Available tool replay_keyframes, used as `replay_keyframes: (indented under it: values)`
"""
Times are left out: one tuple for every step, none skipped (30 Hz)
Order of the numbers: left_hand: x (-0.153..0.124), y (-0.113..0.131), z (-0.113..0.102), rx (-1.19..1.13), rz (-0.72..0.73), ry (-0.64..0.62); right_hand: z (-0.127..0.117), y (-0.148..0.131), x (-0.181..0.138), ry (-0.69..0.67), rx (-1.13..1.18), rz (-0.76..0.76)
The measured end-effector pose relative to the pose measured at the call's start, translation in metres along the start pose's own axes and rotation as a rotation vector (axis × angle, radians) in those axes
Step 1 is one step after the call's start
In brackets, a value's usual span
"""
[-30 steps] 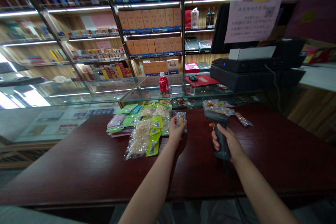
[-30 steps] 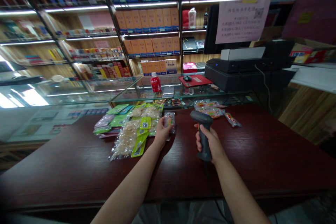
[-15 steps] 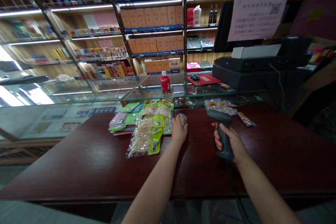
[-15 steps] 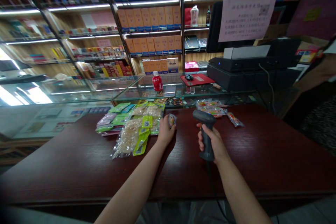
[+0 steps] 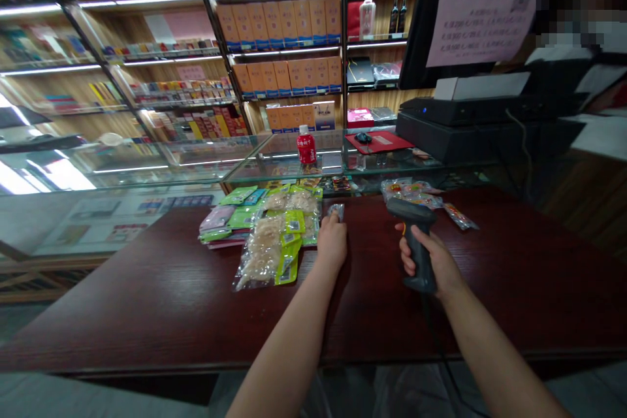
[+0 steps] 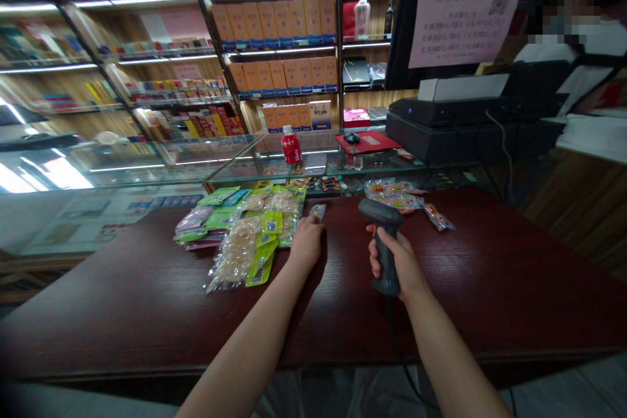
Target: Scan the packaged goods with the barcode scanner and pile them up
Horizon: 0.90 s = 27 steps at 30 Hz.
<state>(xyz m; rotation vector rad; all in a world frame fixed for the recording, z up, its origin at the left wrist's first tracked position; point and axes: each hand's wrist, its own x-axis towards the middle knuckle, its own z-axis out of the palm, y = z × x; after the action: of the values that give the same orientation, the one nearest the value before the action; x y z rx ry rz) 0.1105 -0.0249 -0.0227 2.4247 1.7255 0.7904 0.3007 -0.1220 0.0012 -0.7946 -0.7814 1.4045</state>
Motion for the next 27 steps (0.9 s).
replay_keyframes:
  values:
    - [0.003,-0.002,0.003,0.015,-0.011,0.006,0.0,0.0,0.0,-0.007,0.0,0.004]
    - [0.005,-0.004,0.005,0.03,-0.022,0.013,-0.001,0.0,0.0,-0.014,0.002,0.005]
    - [0.007,-0.006,0.008,0.04,-0.033,0.023,-0.001,0.0,0.001,-0.019,0.005,0.003]
    - [0.008,-0.007,0.01,0.044,-0.041,0.033,-0.002,0.0,0.001,-0.022,0.007,-0.001]
    - [0.009,-0.009,0.012,0.041,-0.045,0.041,-0.003,0.0,0.002,-0.021,0.01,-0.007]
    - [0.01,-0.01,0.013,0.033,-0.043,0.05,-0.004,0.0,0.002,-0.019,0.011,-0.011]
    - [0.009,-0.011,0.015,0.024,-0.036,0.06,-0.004,0.0,0.003,-0.016,0.012,-0.012]
    - [0.009,-0.011,0.015,0.014,-0.024,0.072,-0.005,0.001,0.004,-0.011,0.01,-0.01]
    - [0.008,-0.011,0.015,0.003,-0.006,0.088,-0.005,0.001,0.004,-0.005,0.007,-0.006]
    - [0.006,-0.011,0.015,-0.008,0.016,0.104,-0.005,0.001,0.005,-0.001,0.001,0.0]
    - [0.005,-0.01,0.015,-0.018,0.04,0.118,-0.005,0.002,0.005,0.002,-0.005,0.006]
    - [0.004,-0.009,0.014,-0.026,0.064,0.128,-0.004,0.002,0.005,0.007,-0.013,0.008]
    - [0.003,-0.008,0.013,-0.031,0.088,0.132,-0.003,0.002,0.005,0.011,-0.022,0.01]
    - [0.002,-0.006,0.012,-0.032,0.114,0.131,-0.002,0.002,0.005,0.021,-0.029,0.007]
    - [0.002,-0.005,0.011,-0.032,0.139,0.128,0.0,0.002,0.005,0.04,-0.034,-0.003]
    - [0.001,-0.004,0.009,-0.028,0.165,0.122,0.001,0.001,0.005,0.046,-0.038,0.001]
    - [0.001,-0.003,0.008,-0.022,0.189,0.116,0.001,-0.001,0.005,0.076,-0.033,-0.014]
    - [0.001,-0.002,0.007,-0.014,0.212,0.111,0.0,-0.004,0.005,0.119,-0.03,-0.033]
    - [0.001,-0.002,0.005,-0.004,0.232,0.106,-0.003,-0.008,0.005,0.152,-0.026,-0.052]
    - [0.0,-0.001,0.004,0.006,0.252,0.101,-0.006,-0.013,0.006,0.179,-0.022,-0.072]
    - [0.0,-0.001,0.003,0.017,0.27,0.097,-0.011,-0.019,0.006,0.207,-0.019,-0.095]
    - [0.0,0.0,0.001,0.032,0.286,0.093,-0.017,-0.025,0.006,0.232,-0.015,-0.12]
    - [0.0,0.001,0.0,0.05,0.3,0.087,-0.023,-0.031,0.005,0.256,-0.011,-0.145]
    - [0.0,0.002,0.0,0.073,0.309,0.08,-0.03,-0.037,0.005,0.279,-0.007,-0.169]
    - [0.001,0.005,-0.001,0.097,0.312,0.071,-0.037,-0.042,0.004,0.3,-0.001,-0.19]
    - [0.002,0.008,0.0,0.12,0.312,0.059,-0.043,-0.046,0.003,0.315,0.008,-0.206]
    - [0.004,0.013,0.0,0.138,0.311,0.043,-0.049,-0.048,0.002,0.329,0.023,-0.22]
